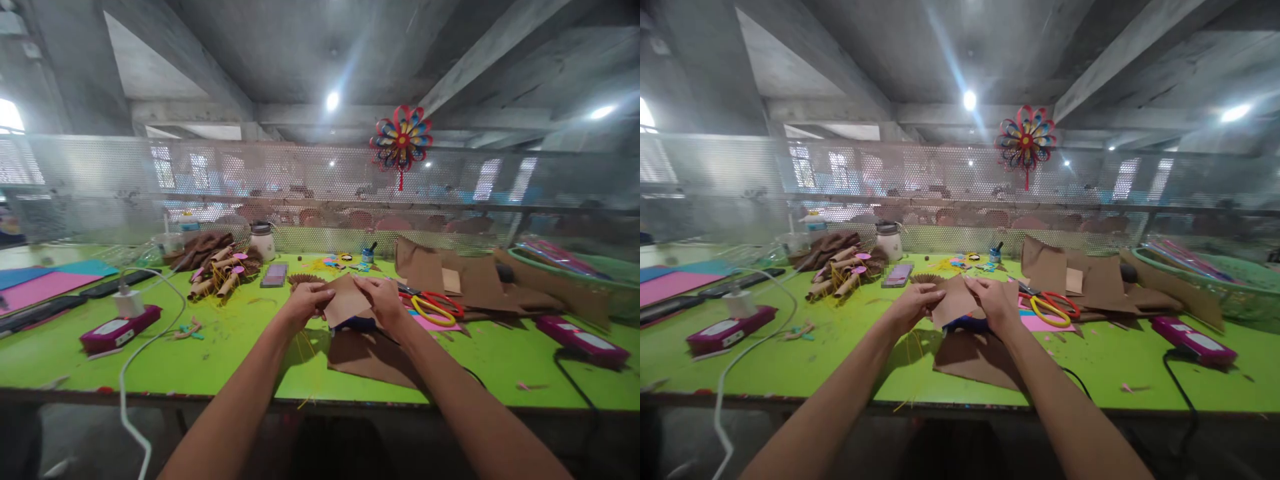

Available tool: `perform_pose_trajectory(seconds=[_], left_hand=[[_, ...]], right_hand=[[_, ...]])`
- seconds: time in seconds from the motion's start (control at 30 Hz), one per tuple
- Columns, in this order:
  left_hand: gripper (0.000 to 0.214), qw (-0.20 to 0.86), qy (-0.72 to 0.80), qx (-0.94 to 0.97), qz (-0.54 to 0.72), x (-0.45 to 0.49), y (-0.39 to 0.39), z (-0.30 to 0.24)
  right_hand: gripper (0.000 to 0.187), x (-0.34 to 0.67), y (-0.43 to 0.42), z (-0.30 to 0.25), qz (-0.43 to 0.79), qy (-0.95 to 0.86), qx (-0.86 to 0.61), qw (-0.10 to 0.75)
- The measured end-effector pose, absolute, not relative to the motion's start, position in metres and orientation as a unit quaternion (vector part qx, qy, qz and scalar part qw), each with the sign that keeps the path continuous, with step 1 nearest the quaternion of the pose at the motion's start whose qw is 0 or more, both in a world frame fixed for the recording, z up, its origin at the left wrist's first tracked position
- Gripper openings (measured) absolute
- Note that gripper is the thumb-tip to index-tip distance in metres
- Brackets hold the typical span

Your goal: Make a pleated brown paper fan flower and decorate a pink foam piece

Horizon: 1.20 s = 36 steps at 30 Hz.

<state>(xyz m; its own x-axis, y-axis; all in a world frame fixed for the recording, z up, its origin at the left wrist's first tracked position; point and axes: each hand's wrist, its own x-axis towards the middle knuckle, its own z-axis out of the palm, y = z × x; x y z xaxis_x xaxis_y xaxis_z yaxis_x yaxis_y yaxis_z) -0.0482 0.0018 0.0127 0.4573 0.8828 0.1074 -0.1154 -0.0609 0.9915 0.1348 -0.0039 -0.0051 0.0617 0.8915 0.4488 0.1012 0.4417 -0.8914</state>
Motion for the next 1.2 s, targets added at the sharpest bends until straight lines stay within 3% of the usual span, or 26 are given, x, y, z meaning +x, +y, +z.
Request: perform_pose_trajectory(seconds=[0.13, 0.33, 0.53, 0.87, 1.2], left_hand=[[0.030, 0.608, 0.297, 0.622, 0.394, -0.049, -0.002, 0.014], [0.024, 0.610, 0.283, 0.632, 0.385, -0.050, -0.002, 0.013], [0.025, 0.592, 0.292, 0.659, 0.360, -0.049, 0.000, 0.010], [0.040, 0.593, 0.303, 0.620, 0.414, -0.045, 0.000, 0.013], [0.024, 0.614, 0.261, 0.578, 0.470, -0.042, 0.005, 0.007]], right_hand=[[0.041, 0.135, -0.009, 0.001, 0.464, -0.557, -0.343, 0.598], [0.064, 0.137, -0.014, 0.008, 0.523, -0.551, -0.336, 0.556], [0.031, 0.140, -0.012, 0.003, 0.459, -0.578, -0.351, 0.577], [0.022, 0.141, -0.006, 0.000, 0.481, -0.566, -0.329, 0.583], [0.015, 0.138, 0.000, -0.007, 0.533, -0.523, -0.292, 0.597]])
